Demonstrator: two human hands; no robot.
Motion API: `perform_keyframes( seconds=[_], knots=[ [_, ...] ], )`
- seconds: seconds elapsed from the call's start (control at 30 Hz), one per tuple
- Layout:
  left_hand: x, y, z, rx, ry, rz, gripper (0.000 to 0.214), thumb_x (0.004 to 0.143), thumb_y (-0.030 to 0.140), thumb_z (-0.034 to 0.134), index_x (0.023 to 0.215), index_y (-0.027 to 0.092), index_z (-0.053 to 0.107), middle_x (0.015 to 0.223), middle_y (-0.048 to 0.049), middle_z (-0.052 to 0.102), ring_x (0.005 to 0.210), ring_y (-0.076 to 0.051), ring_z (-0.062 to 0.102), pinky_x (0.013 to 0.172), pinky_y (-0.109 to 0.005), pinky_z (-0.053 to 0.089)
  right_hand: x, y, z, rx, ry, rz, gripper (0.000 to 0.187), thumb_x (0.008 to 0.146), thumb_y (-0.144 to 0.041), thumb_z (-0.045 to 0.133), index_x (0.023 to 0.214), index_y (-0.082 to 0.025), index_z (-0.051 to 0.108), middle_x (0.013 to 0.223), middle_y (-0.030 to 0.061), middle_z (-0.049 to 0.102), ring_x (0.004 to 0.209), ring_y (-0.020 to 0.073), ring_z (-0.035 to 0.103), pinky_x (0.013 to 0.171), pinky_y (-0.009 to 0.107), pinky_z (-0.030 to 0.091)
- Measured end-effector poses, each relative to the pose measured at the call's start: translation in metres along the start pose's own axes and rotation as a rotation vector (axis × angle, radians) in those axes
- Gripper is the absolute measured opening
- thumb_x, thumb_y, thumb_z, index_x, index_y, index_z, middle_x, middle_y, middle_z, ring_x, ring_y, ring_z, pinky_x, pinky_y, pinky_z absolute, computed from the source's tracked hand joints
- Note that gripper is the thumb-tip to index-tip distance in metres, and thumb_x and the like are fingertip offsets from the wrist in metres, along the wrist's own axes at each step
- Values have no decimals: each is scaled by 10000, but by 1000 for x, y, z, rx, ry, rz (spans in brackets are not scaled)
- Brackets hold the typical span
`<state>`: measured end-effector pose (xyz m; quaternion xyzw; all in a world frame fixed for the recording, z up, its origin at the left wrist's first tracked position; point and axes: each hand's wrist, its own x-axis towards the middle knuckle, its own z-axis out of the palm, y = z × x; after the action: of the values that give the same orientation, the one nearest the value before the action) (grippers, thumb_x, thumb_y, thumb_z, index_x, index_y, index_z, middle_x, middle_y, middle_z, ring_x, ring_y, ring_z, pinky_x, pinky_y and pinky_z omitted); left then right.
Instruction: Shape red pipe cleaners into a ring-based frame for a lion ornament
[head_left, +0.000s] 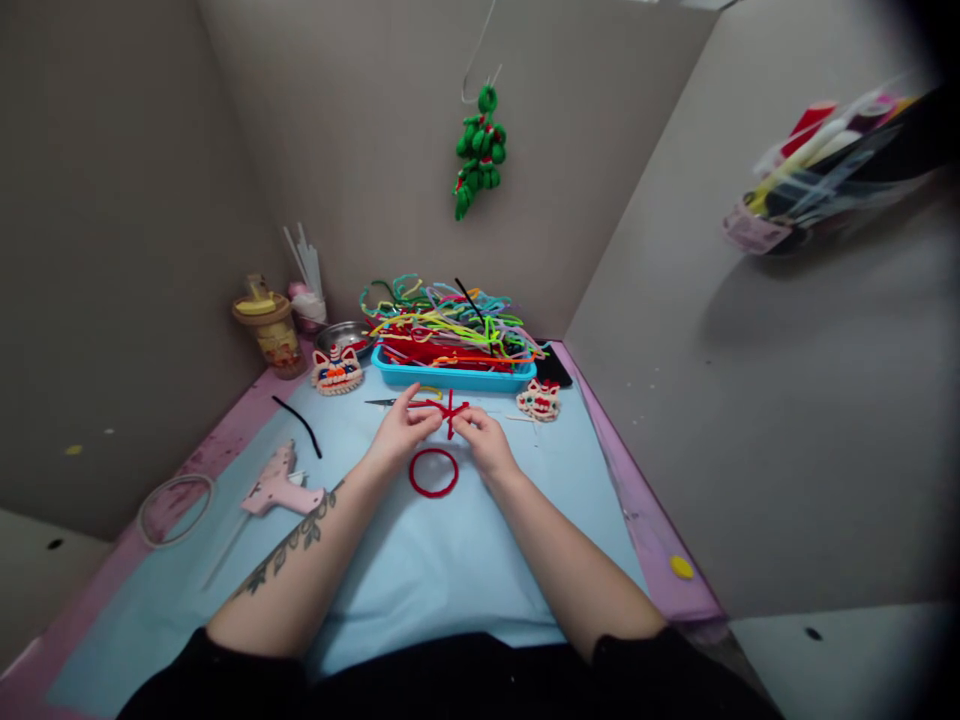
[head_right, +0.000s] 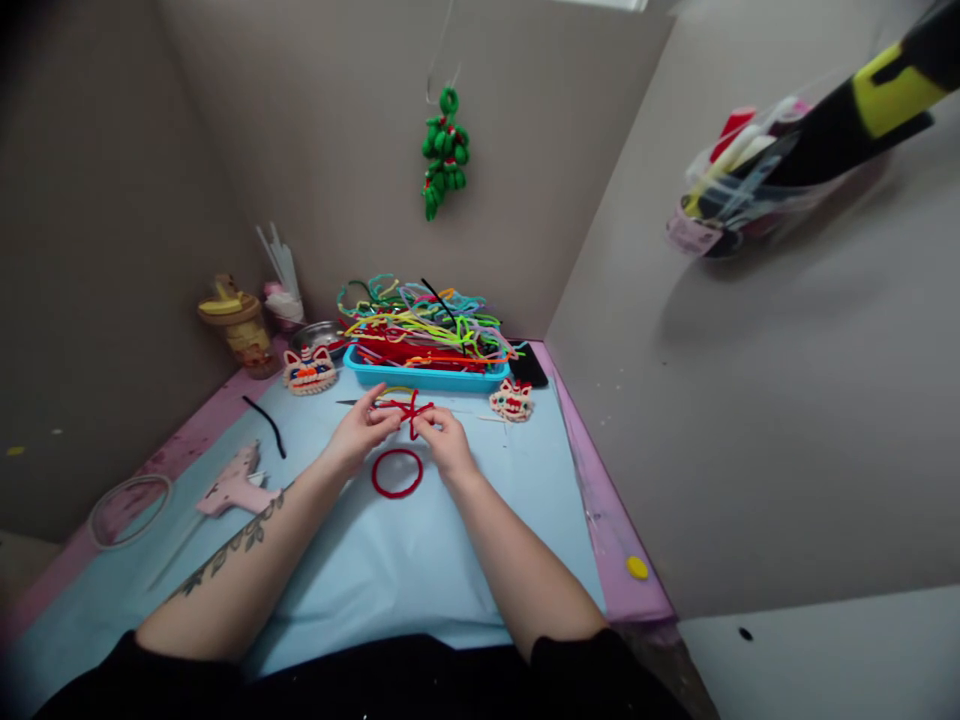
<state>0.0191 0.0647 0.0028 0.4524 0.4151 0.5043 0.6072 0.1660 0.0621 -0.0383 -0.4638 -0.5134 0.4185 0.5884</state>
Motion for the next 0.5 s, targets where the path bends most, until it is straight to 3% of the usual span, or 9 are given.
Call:
perform_keyframes(
  seconds=[0.17, 0.33, 0.4, 0.5],
  knots=[
    [1, 1, -8, 244, -30, 122, 925, 544, 156, 805, 1371, 175, 390, 728, -14, 692, 540, -96, 552, 530, -186, 391, 2, -4, -4, 164, 15, 120, 217, 636, -390, 701, 629, -201, 596, 669, -12, 575, 704, 159, 535, 700, 293, 419],
    [3, -3, -14, 597, -75, 295, 857, 684, 214, 706, 1436, 199, 296, 781, -8, 711, 567, -111, 553, 591, -217, 410, 0, -5, 1, 299, 4, 237, 278, 617, -424, 727, 587, -196, 570, 569, -26, 529, 608, 132, 490, 639, 278, 398],
    [4, -2, -17, 754, -100, 317, 860, 730, 251, 668, 1465, 197, 225, 808, -12, 720, 569, -122, 558, 586, -232, 404, 0, -4, 2, 286, 41, 247, 295, 597, -412, 746, 536, -195, 555, 598, -15, 541, 658, 142, 513, 677, 284, 402],
    [5, 1, -21, 908, -116, 341, 865, 751, 270, 650, 1479, 208, 186, 815, -8, 726, 601, -140, 584, 582, -240, 389, 1, -2, 0, 182, 103, 191, 257, 563, -373, 766, 503, -190, 596, 828, 33, 614, 923, 197, 549, 826, 299, 390]
  ],
)
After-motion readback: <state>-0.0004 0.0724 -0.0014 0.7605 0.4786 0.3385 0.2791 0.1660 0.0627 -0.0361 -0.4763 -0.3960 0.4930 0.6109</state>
